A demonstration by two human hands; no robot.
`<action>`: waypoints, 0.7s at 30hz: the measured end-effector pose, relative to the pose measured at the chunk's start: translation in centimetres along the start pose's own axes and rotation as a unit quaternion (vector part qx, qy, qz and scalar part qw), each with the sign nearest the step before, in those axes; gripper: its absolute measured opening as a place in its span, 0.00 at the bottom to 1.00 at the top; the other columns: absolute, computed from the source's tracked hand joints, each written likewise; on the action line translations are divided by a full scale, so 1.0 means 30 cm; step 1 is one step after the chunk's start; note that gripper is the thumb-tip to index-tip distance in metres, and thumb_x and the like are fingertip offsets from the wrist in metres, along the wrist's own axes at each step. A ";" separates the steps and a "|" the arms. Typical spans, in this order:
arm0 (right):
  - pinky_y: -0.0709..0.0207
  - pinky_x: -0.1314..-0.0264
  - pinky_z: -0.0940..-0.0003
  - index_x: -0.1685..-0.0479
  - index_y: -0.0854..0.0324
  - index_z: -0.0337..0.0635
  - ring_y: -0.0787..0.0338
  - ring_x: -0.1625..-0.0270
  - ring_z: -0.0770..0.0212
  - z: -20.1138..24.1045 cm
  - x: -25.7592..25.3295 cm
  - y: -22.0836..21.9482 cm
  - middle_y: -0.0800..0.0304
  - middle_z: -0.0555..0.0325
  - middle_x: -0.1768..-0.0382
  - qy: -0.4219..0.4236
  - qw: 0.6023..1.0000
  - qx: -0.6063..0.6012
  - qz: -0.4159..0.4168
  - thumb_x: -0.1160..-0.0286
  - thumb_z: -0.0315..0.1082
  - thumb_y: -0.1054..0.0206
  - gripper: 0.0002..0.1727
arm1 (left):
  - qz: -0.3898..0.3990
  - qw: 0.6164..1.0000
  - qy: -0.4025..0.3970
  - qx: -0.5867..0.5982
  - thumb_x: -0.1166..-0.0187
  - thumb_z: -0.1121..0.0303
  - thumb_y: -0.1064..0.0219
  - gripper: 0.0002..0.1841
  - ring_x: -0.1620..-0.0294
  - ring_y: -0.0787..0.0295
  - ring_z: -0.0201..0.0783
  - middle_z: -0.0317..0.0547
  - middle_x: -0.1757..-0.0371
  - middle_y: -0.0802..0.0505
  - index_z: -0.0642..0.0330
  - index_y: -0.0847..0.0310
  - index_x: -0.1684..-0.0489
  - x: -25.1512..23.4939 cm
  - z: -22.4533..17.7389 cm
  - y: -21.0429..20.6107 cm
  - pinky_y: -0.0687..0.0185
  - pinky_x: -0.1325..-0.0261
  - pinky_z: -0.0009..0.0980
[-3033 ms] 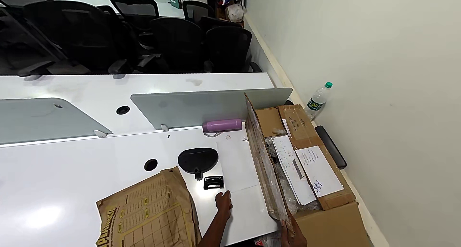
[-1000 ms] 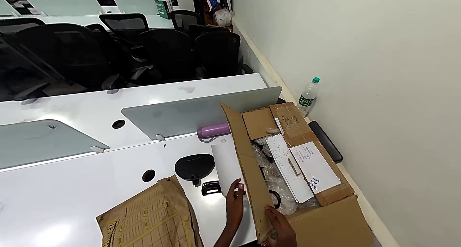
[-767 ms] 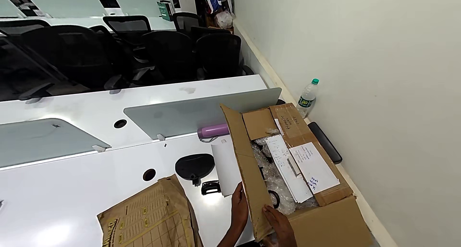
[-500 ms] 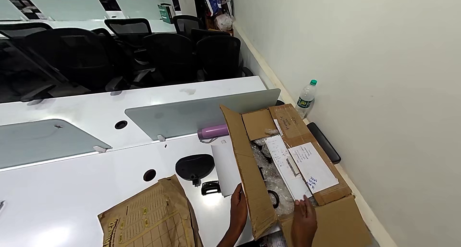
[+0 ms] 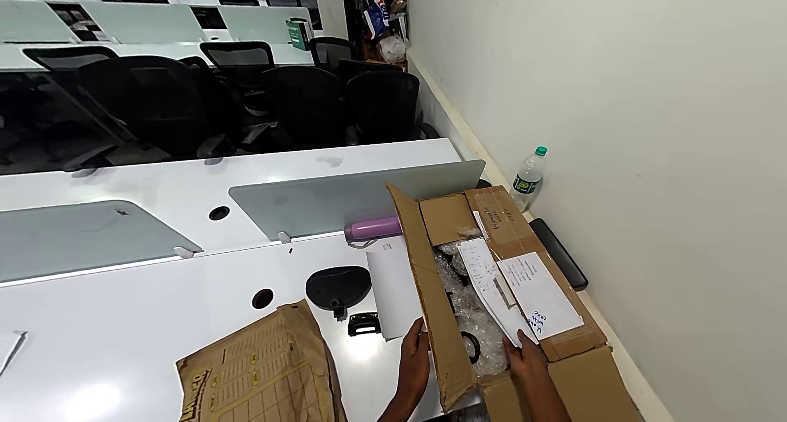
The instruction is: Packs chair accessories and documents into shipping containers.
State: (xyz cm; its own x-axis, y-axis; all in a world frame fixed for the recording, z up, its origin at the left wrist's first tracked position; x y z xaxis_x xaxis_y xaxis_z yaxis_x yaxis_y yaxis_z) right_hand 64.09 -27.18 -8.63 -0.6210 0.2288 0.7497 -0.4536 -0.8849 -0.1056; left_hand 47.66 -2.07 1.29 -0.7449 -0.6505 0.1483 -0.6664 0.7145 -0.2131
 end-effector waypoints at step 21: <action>0.12 0.54 0.80 0.47 0.18 0.37 0.04 0.53 0.69 -0.169 0.428 -0.098 0.04 0.54 0.53 -0.215 0.954 -0.047 0.202 0.14 0.25 0.44 0.09 | -0.019 0.999 -0.008 0.030 0.09 0.66 0.56 0.25 0.43 0.11 0.36 0.56 0.33 0.14 0.74 0.33 0.21 -0.008 -0.023 -0.001 0.13 0.42 0.32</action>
State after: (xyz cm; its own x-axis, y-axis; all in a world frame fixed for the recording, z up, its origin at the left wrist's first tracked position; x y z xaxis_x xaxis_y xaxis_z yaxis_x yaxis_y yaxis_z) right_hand 54.19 -19.58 -2.01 -0.4459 -0.3290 0.8324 -0.3004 -0.8211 -0.4854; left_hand 47.83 -1.75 1.93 -0.7179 -0.6815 0.1422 -0.6908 0.6723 -0.2660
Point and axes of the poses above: each hand's wrist, its own x-axis away from the middle knuckle, its own y-axis out of the back of the hand, z = x × y, the point moved 10 cm from there along -x, towards the middle knuckle
